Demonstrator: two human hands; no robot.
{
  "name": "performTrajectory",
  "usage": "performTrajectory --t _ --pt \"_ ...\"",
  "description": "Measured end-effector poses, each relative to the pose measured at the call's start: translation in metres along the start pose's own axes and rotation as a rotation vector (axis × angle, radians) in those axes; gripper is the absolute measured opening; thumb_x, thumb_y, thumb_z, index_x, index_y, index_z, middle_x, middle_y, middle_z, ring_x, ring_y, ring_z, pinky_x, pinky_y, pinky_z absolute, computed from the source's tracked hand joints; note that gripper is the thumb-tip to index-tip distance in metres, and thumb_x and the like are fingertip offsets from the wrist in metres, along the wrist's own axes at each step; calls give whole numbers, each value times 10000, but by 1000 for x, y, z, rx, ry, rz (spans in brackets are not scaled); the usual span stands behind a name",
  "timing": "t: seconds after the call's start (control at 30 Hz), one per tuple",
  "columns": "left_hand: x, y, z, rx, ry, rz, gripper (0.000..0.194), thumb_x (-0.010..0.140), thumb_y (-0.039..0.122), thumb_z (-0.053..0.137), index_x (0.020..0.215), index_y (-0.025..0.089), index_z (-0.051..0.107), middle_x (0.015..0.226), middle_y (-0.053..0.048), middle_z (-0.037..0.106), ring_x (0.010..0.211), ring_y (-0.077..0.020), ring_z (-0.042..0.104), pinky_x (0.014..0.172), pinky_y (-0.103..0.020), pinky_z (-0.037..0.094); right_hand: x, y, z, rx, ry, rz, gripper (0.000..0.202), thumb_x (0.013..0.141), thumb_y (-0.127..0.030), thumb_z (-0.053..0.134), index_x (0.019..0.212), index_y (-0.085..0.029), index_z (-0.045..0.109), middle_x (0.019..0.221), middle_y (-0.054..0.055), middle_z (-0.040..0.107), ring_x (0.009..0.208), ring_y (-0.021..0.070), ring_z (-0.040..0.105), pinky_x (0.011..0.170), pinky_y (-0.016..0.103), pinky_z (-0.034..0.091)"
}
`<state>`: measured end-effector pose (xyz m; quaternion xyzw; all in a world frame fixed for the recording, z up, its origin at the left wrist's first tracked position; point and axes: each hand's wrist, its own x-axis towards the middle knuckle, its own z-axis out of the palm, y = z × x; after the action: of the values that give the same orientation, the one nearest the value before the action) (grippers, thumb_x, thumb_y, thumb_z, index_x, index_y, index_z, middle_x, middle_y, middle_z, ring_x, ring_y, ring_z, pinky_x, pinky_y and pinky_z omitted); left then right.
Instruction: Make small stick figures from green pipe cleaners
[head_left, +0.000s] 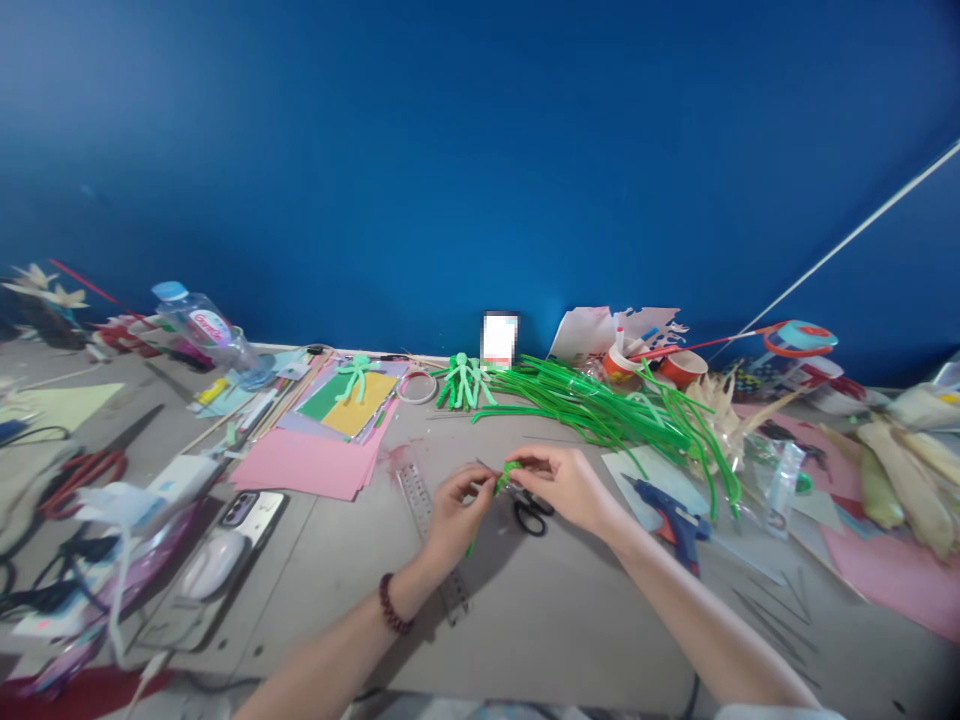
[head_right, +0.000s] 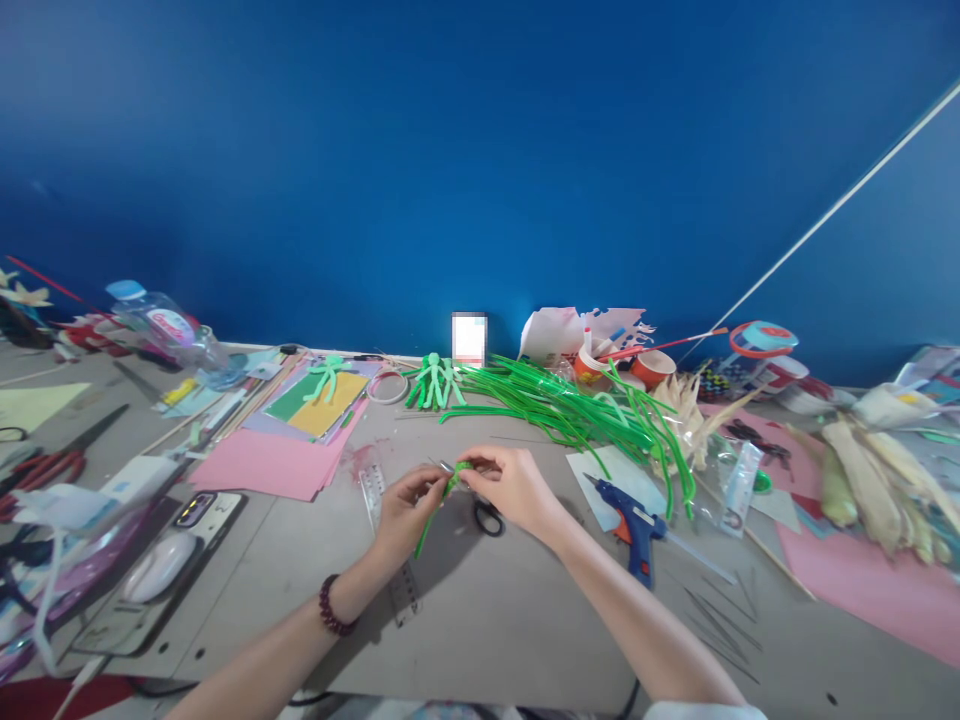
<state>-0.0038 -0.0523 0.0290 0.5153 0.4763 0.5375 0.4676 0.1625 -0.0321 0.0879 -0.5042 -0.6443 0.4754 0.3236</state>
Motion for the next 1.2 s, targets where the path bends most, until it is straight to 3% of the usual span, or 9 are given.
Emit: performTrajectory --t 0.43,0.83,1.2 --pt "0 3 -2 114 -33 139 116 778 264 609 757 179 685 773 -49 676 744 -157 611 600 -231 446 0 0 -1 -26 30 -27 242 755 -325 628 907 -151 699 862 74 731 790 209 697 738 291 560" --pt "-2 2 -4 153 -16 314 171 852 248 545 812 194 703 845 -66 629 829 -172 604 760 -300 475 2 -1 -8 -153 140 -110 201 769 -283 603 904 -174 704 872 60 726 799 190 685 742 288 571" --pt "1 3 -3 220 14 294 180 836 275 571 728 183 681 736 -50 648 752 -166 605 704 -288 462 5 2 -22 -130 165 -116 206 768 -316 614 913 -194 695 898 59 726 815 194 687 758 308 571"
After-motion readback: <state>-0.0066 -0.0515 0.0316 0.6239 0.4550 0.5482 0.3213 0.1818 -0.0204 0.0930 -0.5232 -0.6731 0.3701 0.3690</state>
